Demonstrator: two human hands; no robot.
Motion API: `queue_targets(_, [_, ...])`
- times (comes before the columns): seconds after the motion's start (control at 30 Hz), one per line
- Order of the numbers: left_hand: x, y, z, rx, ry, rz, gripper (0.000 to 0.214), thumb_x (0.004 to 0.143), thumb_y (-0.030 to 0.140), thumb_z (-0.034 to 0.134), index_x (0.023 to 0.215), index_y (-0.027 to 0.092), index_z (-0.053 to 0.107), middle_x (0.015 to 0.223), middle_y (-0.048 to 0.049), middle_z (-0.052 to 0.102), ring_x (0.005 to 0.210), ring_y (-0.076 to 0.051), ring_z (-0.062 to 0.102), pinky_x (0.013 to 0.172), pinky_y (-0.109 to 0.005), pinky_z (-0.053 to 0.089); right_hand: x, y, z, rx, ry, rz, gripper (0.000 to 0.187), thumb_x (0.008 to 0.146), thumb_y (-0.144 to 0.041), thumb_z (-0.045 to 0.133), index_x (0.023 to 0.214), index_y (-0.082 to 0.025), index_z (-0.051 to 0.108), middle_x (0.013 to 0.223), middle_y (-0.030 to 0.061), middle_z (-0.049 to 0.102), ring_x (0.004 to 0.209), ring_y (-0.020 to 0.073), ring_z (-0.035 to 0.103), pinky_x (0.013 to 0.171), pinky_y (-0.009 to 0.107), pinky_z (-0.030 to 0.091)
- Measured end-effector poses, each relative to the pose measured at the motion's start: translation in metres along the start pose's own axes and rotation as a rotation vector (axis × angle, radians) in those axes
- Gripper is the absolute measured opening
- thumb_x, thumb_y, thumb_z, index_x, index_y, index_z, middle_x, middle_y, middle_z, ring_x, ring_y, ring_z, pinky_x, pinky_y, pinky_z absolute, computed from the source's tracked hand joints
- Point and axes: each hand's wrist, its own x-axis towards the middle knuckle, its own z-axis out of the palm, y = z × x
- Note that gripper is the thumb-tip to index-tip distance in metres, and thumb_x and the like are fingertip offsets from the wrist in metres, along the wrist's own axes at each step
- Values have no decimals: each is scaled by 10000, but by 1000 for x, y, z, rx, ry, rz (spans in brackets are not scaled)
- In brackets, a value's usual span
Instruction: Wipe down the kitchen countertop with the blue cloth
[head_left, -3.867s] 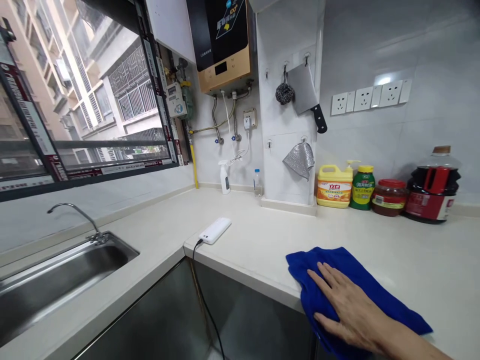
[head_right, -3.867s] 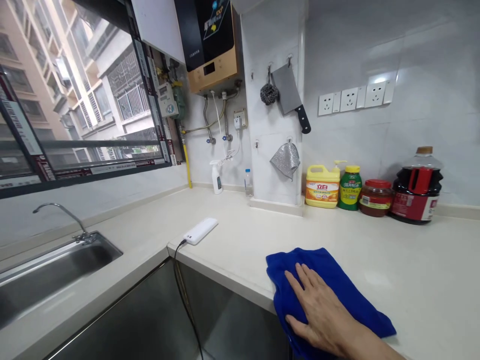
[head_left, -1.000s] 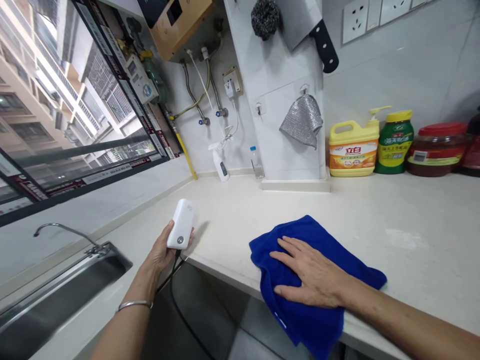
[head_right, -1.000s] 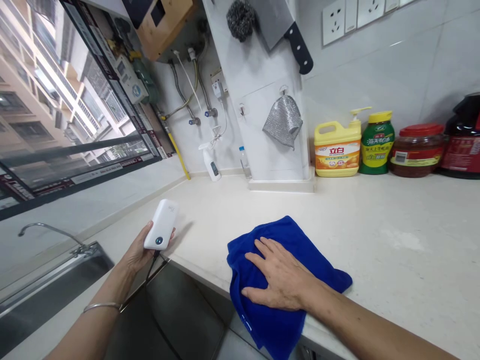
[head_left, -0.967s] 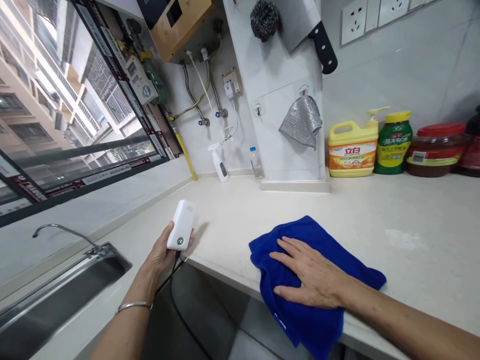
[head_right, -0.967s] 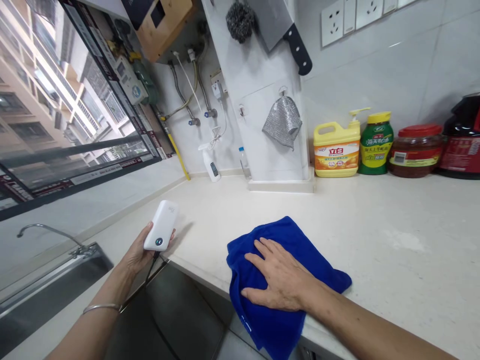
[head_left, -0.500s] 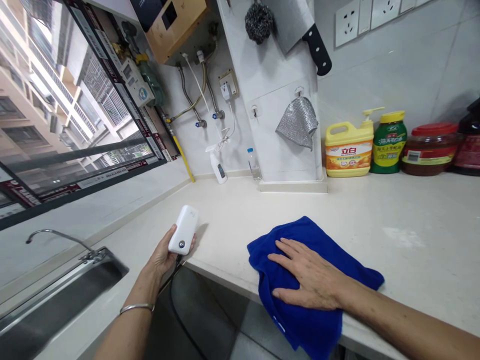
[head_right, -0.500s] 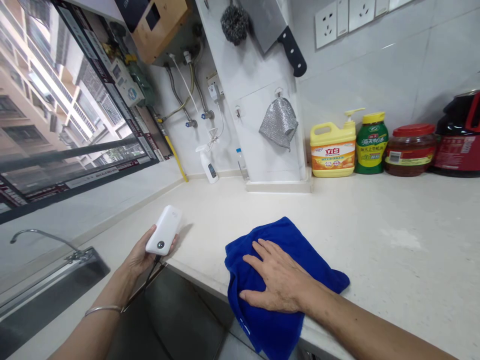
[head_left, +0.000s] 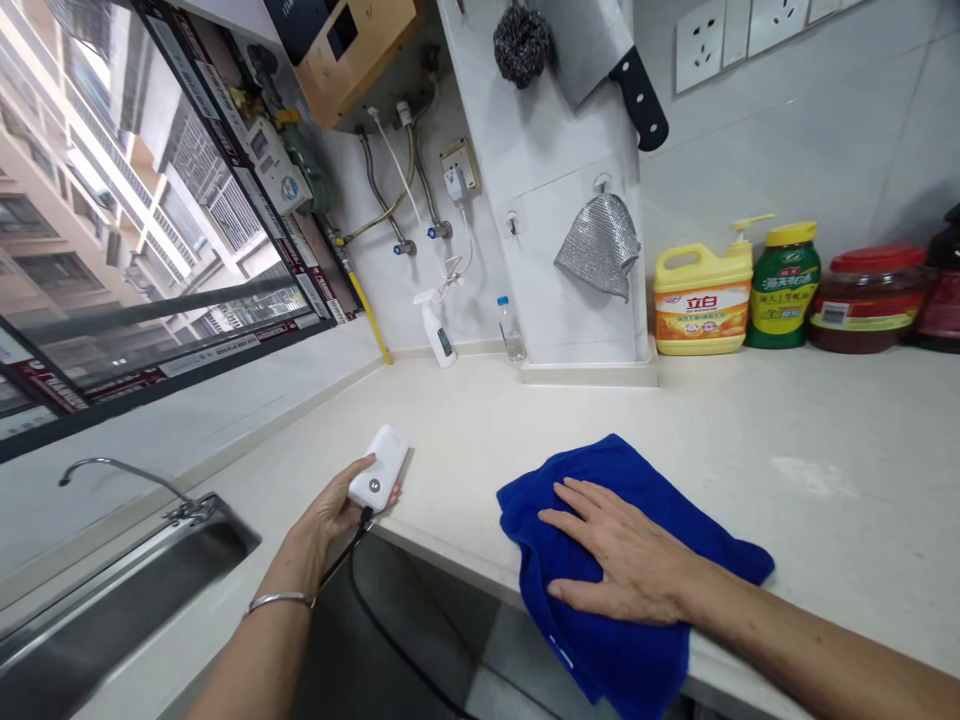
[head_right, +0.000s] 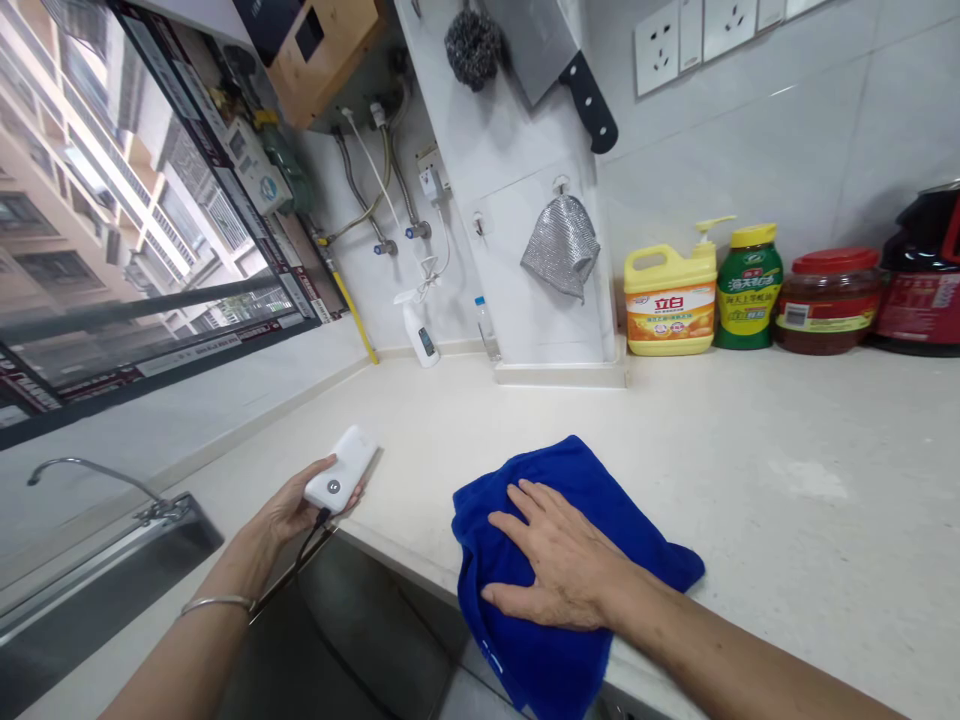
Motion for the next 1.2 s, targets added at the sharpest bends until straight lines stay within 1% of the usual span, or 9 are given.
queue_targets(0.17, [0,6,7,2,1,-67,439,836,218,637,1225,62,507,928,-213,685,766,-322,707,677,-460,630,-1,-1,0,2,15,8,876,812,-772,518,1485,-217,440,1601,160,253,1490,357,151,1203,546,141])
queue_targets(0.27, [-1,9,12,-17,3,-93,423,852,223,616,1228,70,499,940,-207,682,803,-323,708,693,-454,632,-1,-1,1,4,22,2,871,813,-769,518,1483,-218,444,1601,156,257,1489,359,152,1201,550,143])
queue_targets(0.43, [-3,9,15,-32,32,-97,410,860,237,620,1220,89,491,947,-192,682,797,-316,706,669,-436,635,0,-1,2,-2,29,-12,863,810,-758,532,1477,-216,452,1594,157,276,1484,359,176,1203,543,143])
queue_targets(0.6, [0,5,9,-20,37,-81,443,831,229,658,1225,104,499,935,-182,683,756,-323,705,673,-485,633,0,-1,1,12,28,-14,872,809,-768,523,1484,-222,441,1600,147,264,1487,361,164,1203,548,136])
queue_targets(0.8, [5,8,-3,12,27,-108,511,820,251,678,1265,93,483,1018,-243,672,822,-400,704,698,-544,620,-1,-2,-3,17,-5,3,884,809,-772,523,1494,-221,423,1603,161,247,1492,350,145,1207,539,128])
queue_targets(0.9, [8,12,-6,37,25,-115,513,838,265,663,1280,83,478,1018,-246,673,833,-392,707,718,-539,619,-1,-2,-3,33,-2,6,880,809,-774,522,1495,-233,421,1609,148,236,1493,354,138,1207,545,124])
queue_targets(1.03, [12,16,-8,102,65,-103,470,866,256,615,1265,56,470,972,-242,683,803,-371,711,666,-520,623,-1,-1,-1,37,0,6,878,806,-773,529,1495,-240,422,1613,140,224,1495,350,129,1209,544,120])
queue_targets(1.1, [14,17,-8,118,85,-100,424,876,248,592,1238,55,482,928,-223,691,772,-353,711,654,-512,623,-1,-1,-2,26,-3,9,874,807,-766,534,1493,-237,426,1610,146,228,1495,344,134,1209,539,126])
queue_targets(1.2, [18,19,-10,154,113,-81,362,861,237,607,1178,83,525,841,-173,697,712,-321,701,625,-482,622,-1,-3,-3,4,-6,19,867,811,-758,534,1492,-230,429,1608,154,228,1493,345,141,1208,539,137])
